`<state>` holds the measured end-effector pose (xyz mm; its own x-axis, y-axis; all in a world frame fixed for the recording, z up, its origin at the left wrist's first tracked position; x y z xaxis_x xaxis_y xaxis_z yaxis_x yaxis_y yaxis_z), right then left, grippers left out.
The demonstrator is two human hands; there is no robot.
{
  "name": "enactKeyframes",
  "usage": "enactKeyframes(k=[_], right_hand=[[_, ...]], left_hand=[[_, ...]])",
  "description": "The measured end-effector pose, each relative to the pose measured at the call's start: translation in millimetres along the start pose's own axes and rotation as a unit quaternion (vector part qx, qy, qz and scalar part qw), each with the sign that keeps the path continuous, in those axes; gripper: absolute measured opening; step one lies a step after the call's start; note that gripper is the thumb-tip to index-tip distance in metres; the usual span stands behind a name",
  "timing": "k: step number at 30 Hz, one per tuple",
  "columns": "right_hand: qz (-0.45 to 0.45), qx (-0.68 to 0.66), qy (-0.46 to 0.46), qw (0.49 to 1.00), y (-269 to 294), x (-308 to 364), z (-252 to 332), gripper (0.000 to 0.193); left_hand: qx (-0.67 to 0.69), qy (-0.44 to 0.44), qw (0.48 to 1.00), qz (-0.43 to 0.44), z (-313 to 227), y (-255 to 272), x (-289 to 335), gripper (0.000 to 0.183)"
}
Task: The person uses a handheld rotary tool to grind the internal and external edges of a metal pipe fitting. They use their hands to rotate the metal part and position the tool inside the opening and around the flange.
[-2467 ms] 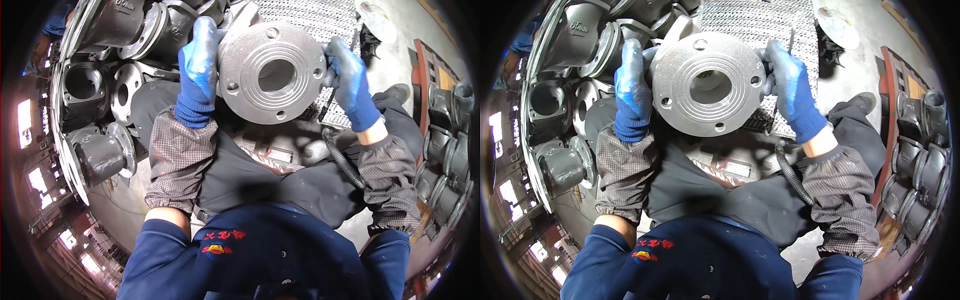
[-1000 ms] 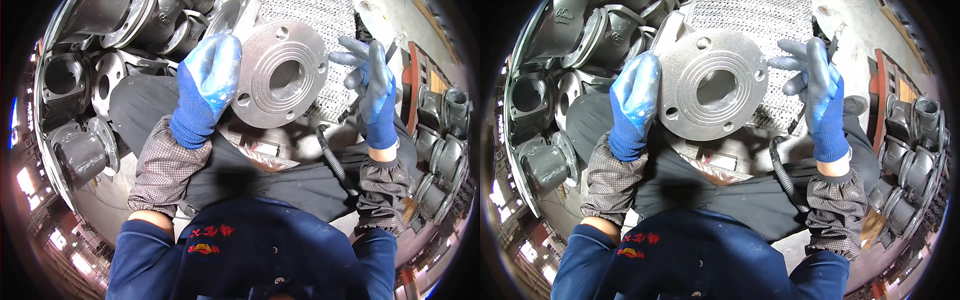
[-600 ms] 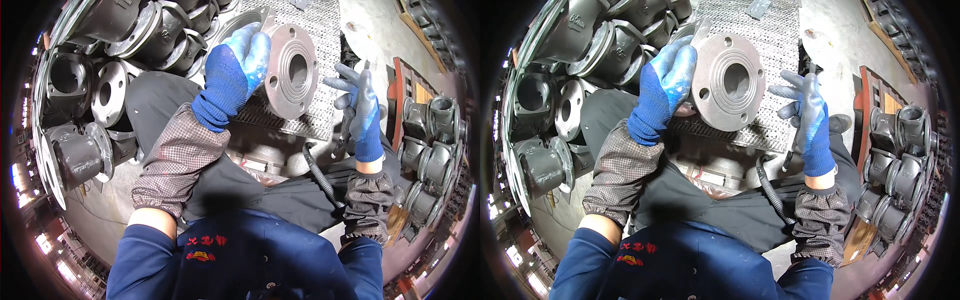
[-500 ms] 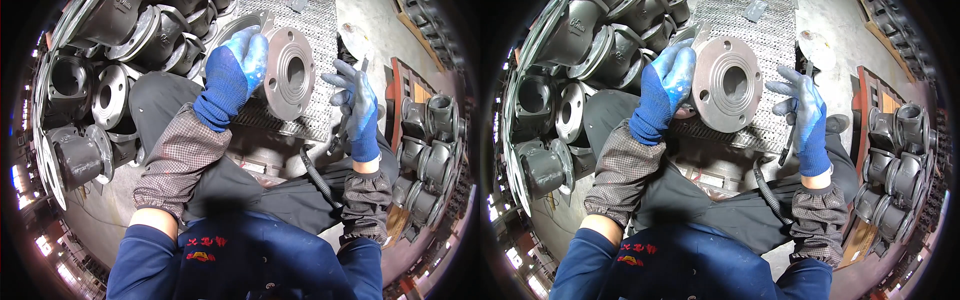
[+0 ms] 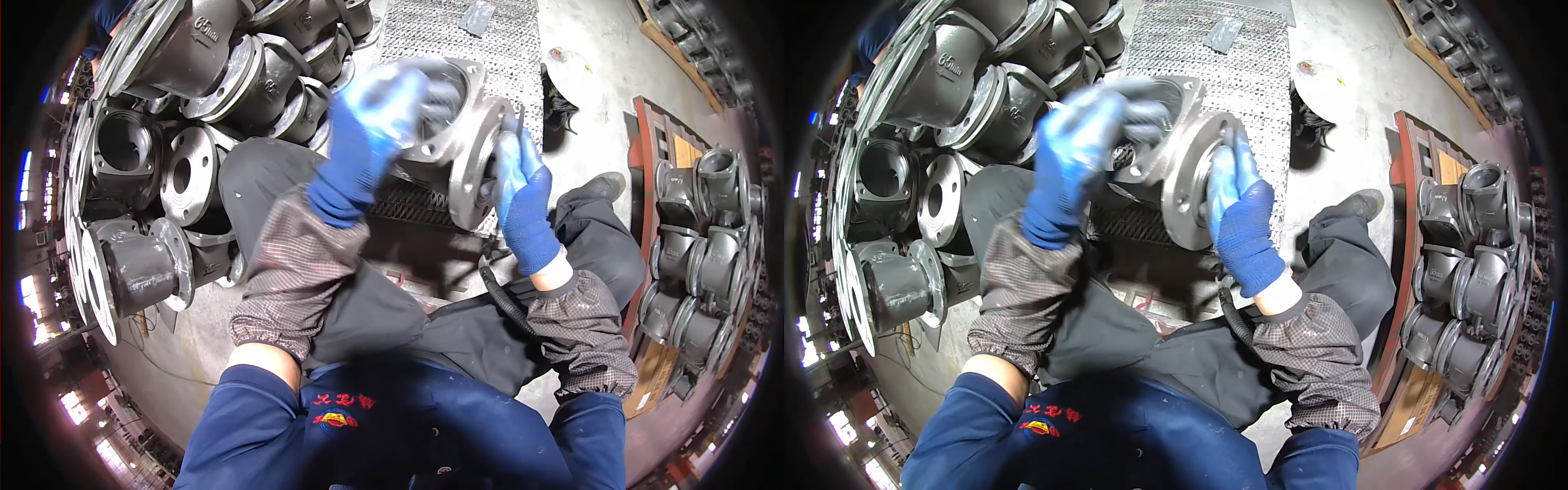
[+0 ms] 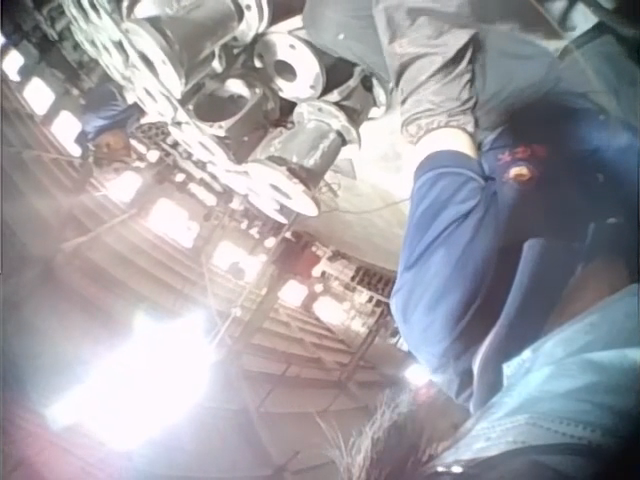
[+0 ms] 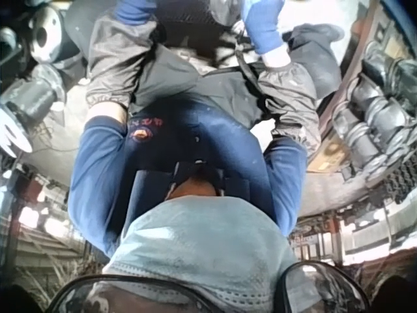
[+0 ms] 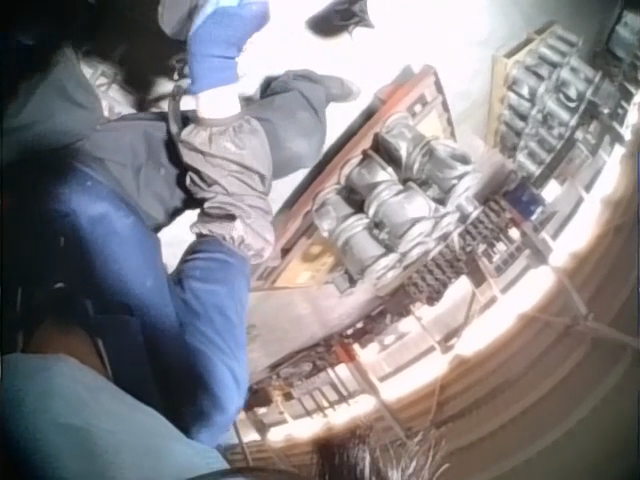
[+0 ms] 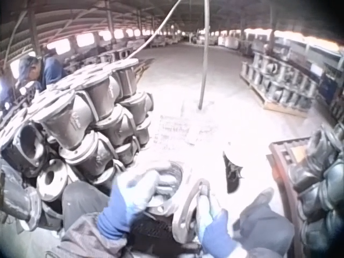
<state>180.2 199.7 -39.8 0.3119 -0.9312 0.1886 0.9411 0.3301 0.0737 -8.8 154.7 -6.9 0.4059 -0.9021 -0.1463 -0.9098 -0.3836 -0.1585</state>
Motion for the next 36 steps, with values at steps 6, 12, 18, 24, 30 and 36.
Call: enactKeyframes(k=[6,12,18,24,30,36], right_hand=[[-0.083,-0.15,-0.018,0.985,57.4,-26.3,-82.9,0.031],[-0.088,0.011,0.059,0.994,57.3,-20.2,-89.7,0.033],[-0.104,-0.015,-0.004,0.994,45.7,-29.7,-78.7,0.037],[-0.123,-0.028,-0.016,0.992,47.5,-54.1,-69.8,0.035],[-0.138,-0.034,-0.011,0.99,42.2,-61.1,-67.8,0.039],[-0.128,-0.047,-0.007,0.991,39.9,-51.1,-66.1,0.041]], left_hand=[[-0.051,0.104,0.981,-0.158,17.1,55.7,-9.1,0.035],[-0.258,0.037,0.964,0.052,65.2,42.3,40.3,0.037],[-0.049,0.196,0.974,-0.102,110.8,51.3,29.2,0.036],[-0.151,0.235,0.957,-0.071,84.6,27.3,-6.8,0.043],[-0.151,0.161,0.974,-0.051,101.2,39.7,-34.6,0.033],[-0.39,-0.036,0.917,0.079,95.0,40.3,-31.8,0.035]])
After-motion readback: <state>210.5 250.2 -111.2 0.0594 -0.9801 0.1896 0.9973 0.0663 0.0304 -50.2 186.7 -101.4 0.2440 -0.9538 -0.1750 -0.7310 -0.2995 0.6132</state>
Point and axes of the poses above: each hand's wrist, its own x-axis away from the middle knuckle, its own y-axis out of the back of the hand, z = x × y, the point moved 5 cm from there along -x, towards the middle knuckle, and after that the axes turned 2 degrees about y, right-handed, at the moved point
